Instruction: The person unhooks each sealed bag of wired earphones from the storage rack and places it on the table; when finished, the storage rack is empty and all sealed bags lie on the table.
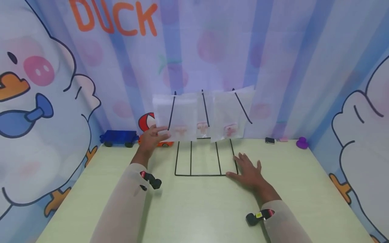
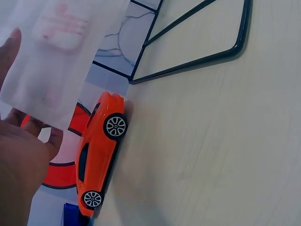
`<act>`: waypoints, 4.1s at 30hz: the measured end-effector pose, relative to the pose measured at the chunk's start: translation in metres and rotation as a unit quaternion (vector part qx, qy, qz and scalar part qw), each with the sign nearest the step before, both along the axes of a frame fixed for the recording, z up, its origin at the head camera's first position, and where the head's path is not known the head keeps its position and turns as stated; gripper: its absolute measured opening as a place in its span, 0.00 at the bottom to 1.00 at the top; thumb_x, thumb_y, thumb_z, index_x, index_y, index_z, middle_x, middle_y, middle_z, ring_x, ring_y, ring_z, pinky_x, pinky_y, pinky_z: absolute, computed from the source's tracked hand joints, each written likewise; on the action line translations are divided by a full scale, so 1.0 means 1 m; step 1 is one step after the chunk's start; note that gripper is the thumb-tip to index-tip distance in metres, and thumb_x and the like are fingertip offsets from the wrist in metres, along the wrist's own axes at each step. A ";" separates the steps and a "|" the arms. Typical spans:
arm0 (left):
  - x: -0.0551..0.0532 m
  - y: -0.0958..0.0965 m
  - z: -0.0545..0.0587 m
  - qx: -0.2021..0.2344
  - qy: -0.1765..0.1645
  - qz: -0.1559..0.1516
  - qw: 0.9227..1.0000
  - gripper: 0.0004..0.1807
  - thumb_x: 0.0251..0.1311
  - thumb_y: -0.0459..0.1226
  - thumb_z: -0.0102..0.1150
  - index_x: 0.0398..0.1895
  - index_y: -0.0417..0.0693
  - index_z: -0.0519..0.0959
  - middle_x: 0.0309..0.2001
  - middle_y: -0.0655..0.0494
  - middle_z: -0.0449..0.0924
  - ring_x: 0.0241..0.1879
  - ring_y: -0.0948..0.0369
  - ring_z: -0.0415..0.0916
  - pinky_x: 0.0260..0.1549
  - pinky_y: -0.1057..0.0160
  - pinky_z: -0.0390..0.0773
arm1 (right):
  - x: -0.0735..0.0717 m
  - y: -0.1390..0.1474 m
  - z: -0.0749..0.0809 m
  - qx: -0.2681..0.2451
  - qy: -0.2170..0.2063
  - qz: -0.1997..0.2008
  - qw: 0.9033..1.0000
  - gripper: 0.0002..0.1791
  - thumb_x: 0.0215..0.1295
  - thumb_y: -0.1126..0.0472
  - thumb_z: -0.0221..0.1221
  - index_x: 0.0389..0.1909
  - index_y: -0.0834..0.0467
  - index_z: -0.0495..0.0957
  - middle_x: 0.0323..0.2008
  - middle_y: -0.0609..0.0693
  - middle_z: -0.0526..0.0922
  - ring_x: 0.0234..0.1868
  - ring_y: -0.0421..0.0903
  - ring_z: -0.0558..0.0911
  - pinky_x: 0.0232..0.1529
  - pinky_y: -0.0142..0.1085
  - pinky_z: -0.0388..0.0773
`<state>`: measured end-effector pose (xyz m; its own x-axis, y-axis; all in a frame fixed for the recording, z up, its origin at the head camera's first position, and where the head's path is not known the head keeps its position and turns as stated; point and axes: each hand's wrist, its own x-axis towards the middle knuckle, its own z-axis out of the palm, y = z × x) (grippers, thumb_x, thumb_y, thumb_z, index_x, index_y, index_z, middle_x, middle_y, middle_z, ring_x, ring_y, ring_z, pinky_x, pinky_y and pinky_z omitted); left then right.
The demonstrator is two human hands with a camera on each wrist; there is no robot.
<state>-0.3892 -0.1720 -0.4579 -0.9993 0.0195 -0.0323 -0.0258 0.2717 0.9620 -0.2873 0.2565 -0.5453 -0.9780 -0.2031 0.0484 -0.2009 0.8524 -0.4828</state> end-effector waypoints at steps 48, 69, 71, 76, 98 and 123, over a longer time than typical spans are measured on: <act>0.046 0.027 -0.018 -0.014 0.064 -0.036 0.997 0.28 0.60 0.43 0.80 0.65 0.68 0.88 0.74 0.54 0.78 0.72 0.46 0.73 0.66 0.37 0.83 | -0.003 0.002 -0.006 0.002 0.016 -0.001 1.000 0.50 0.73 0.31 0.61 0.86 0.55 0.61 0.88 0.62 0.55 0.90 0.65 0.50 0.78 0.83 0.31; 0.076 0.015 -0.024 -0.013 0.096 -0.035 0.995 0.25 0.62 0.38 0.78 0.64 0.55 0.89 0.72 0.46 0.81 0.67 0.44 0.77 0.60 0.45 0.87 | -0.003 0.001 -0.006 -0.003 0.013 -0.001 1.000 0.51 0.72 0.30 0.62 0.86 0.55 0.61 0.88 0.63 0.55 0.90 0.66 0.50 0.79 0.82 0.30; 0.079 0.015 -0.024 -0.004 0.096 -0.035 0.995 0.25 0.62 0.37 0.78 0.64 0.53 0.89 0.70 0.45 0.82 0.64 0.44 0.79 0.56 0.49 0.88 | -0.003 0.001 -0.006 -0.005 0.013 0.000 1.000 0.51 0.72 0.30 0.62 0.86 0.56 0.62 0.88 0.63 0.55 0.89 0.66 0.50 0.78 0.82 0.30; 0.086 0.018 -0.023 0.005 0.079 -0.033 0.996 0.25 0.64 0.37 0.77 0.65 0.56 0.88 0.71 0.46 0.82 0.64 0.44 0.80 0.59 0.47 0.88 | -0.004 0.002 -0.008 -0.003 0.011 0.001 1.000 0.51 0.72 0.30 0.62 0.86 0.55 0.61 0.88 0.63 0.55 0.90 0.66 0.49 0.78 0.82 0.30; 0.133 0.023 -0.015 -0.011 0.093 -0.030 0.995 0.22 0.65 0.37 0.76 0.63 0.52 0.89 0.68 0.41 0.84 0.59 0.45 0.83 0.50 0.55 0.89 | -0.004 0.002 -0.009 -0.006 0.009 0.002 1.000 0.51 0.73 0.31 0.62 0.86 0.56 0.61 0.88 0.63 0.54 0.90 0.66 0.49 0.78 0.82 0.29; 0.186 0.025 -0.001 0.004 0.089 -0.026 0.996 0.21 0.61 0.35 0.79 0.59 0.48 0.91 0.62 0.40 0.88 0.48 0.55 0.83 0.39 0.67 0.86 | -0.003 0.004 -0.008 -0.004 0.018 0.006 1.000 0.51 0.74 0.31 0.60 0.86 0.57 0.61 0.88 0.63 0.55 0.89 0.66 0.49 0.78 0.82 0.29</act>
<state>-0.2032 -0.1473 -0.4592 -0.9868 0.0702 0.1460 0.1594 0.2598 0.9524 -0.2907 0.2601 -0.5531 -0.9730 -0.2143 0.0857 -0.2287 0.8461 -0.4815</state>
